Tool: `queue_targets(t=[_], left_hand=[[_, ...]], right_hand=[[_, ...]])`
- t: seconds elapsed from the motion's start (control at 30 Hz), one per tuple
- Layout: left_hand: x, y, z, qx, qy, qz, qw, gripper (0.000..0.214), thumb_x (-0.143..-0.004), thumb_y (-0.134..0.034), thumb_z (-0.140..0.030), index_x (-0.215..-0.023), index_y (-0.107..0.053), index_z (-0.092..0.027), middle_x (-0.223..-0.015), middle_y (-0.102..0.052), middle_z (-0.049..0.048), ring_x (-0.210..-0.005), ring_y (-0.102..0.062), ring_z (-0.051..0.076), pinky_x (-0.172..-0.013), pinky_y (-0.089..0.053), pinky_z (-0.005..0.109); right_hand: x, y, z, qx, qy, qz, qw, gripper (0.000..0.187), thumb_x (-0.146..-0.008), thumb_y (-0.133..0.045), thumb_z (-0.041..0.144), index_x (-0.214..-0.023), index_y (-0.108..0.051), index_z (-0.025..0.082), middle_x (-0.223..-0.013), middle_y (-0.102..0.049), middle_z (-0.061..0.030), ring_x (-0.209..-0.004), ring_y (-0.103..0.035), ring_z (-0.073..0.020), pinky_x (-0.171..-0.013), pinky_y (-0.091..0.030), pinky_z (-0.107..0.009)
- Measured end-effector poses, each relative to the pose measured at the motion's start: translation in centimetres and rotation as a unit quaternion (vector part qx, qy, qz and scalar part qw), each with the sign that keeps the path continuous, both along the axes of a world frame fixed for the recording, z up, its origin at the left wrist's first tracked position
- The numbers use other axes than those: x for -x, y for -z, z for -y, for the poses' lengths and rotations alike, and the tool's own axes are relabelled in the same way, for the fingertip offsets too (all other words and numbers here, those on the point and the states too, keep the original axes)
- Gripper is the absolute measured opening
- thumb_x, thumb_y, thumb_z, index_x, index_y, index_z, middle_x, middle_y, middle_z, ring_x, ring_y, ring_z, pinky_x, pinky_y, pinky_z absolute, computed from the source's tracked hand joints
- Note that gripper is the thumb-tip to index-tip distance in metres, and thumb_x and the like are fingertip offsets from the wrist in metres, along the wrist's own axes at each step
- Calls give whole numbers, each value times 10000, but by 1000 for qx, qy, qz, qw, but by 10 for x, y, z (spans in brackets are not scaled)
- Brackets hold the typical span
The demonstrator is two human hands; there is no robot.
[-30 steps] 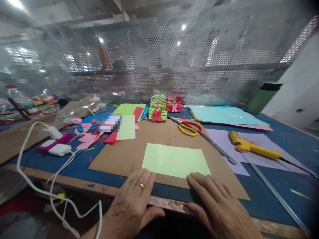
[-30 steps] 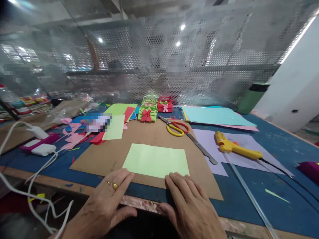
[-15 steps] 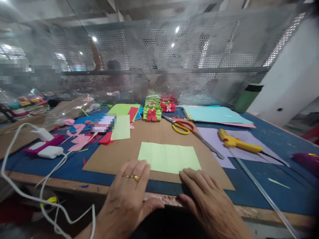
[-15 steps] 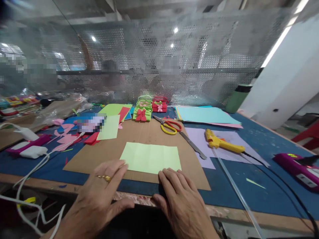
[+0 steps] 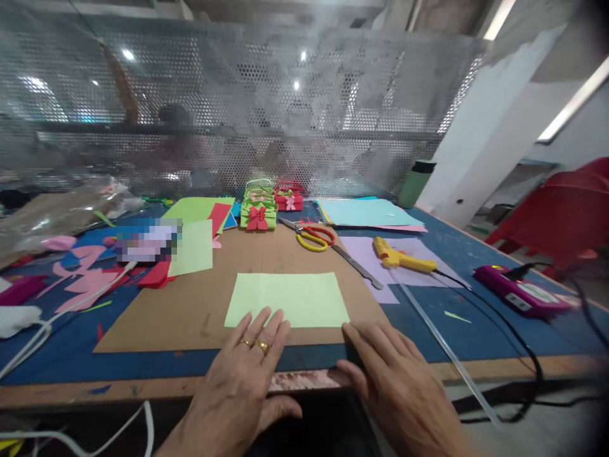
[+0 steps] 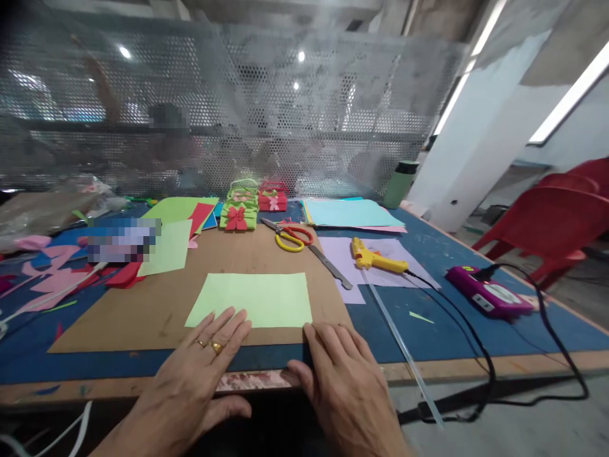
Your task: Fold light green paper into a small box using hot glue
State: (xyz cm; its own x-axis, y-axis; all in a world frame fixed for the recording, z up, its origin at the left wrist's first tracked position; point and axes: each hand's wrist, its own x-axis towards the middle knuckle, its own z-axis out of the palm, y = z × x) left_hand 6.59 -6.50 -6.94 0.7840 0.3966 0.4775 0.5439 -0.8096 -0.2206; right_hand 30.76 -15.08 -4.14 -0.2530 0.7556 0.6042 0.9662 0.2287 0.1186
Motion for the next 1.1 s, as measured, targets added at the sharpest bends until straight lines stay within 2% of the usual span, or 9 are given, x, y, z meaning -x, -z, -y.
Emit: queue_targets(t=[0.13, 0.27, 0.33, 0.43, 0.53, 0.63, 0.73, 0.93, 1.1], left_hand=[[-1, 1, -2, -11, 8, 6, 1000, 1107, -694, -610, -805, -1468, -368, -51, -1504, -469, 179, -1392, -423, 356, -1109, -397, 503], [-2, -3, -4, -9, 26, 16, 1000, 1082, -698, -604, -808, -1423, -406, -29, -1437, -536, 213, -1340, -481, 373, -1069, -419, 517], [-1, -11, -3, 11, 34, 23, 999, 1040, -722, -573, -810, -1395, -431, -30, -1403, -563, 222, -1318, -501, 370, -1051, -430, 513], [0, -25, -4, 64, 30, 31, 997, 864, -796, -554, -745, -1356, -483, -92, -1364, -594, 187, -1274, -533, 337, -1011, -459, 480], [3, -37, -8, 73, -7, 24, 997, 479, -943, -566, -478, -1269, -556, -127, -1210, -654, 153, -1109, -603, 321, -863, -498, 466], [9, -39, -17, 46, -41, 5, 998, 174, -984, -482, -208, -1022, -635, -134, -967, -655, 115, -876, -605, 292, -704, -463, 421], [16, -38, -26, 34, -40, 5, 999, 231, -966, -430, -103, -816, -594, -167, -848, -599, 80, -772, -540, 248, -672, -407, 384], [19, -37, -31, 8, -1, -4, 1000, 220, -925, -441, -44, -781, -554, -167, -818, -556, 78, -742, -464, 230, -670, -368, 364], [22, -41, -19, 65, -10, 35, 997, 228, -966, -423, -100, -815, -580, -168, -812, -556, 62, -784, -487, 232, -728, -390, 383]], right_hand=[[-4, -18, -2, 6, 8, -32, 999, 188, -1002, -488, 249, -918, -637, 172, -840, -628, -71, -807, -553, -227, -748, -434, -383], [4, -28, -20, 86, -97, -25, 991, 149, -955, -556, 169, -1087, -618, 137, -1003, -635, -108, -908, -557, -241, -775, -478, -378], [7, -28, -28, 143, -129, -6, 981, 167, -918, -619, 168, -1081, -614, 127, -994, -635, -107, -890, -564, -237, -763, -500, -370], [9, -27, -34, 186, -123, 21, 975, 135, -880, -660, 139, -1006, -621, 117, -952, -634, -107, -851, -577, -236, -737, -521, -369], [10, -31, -34, 199, -107, 52, 973, 154, -835, -686, 75, -971, -626, 114, -931, -634, -103, -797, -581, -227, -663, -518, -342], [12, -38, -35, 196, -91, 93, 972, 129, -817, -689, 47, -899, -628, 126, -885, -629, -92, -721, -563, -215, -588, -482, -330], [12, -42, -37, 191, -83, 108, 972, 108, -826, -678, 54, -872, -620, 133, -876, -624, -93, -715, -557, -216, -585, -462, -332], [8, -36, -40, 160, -87, 84, 980, 144, -840, -613, 26, -826, -585, 167, -833, -602, -64, -661, -505, -185, -541, -363, -295], [6, -30, -35, 117, -104, 75, 985, 124, -867, -570, 66, -818, -584, 180, -811, -592, -61, -670, -489, -193, -579, -362, -314]])
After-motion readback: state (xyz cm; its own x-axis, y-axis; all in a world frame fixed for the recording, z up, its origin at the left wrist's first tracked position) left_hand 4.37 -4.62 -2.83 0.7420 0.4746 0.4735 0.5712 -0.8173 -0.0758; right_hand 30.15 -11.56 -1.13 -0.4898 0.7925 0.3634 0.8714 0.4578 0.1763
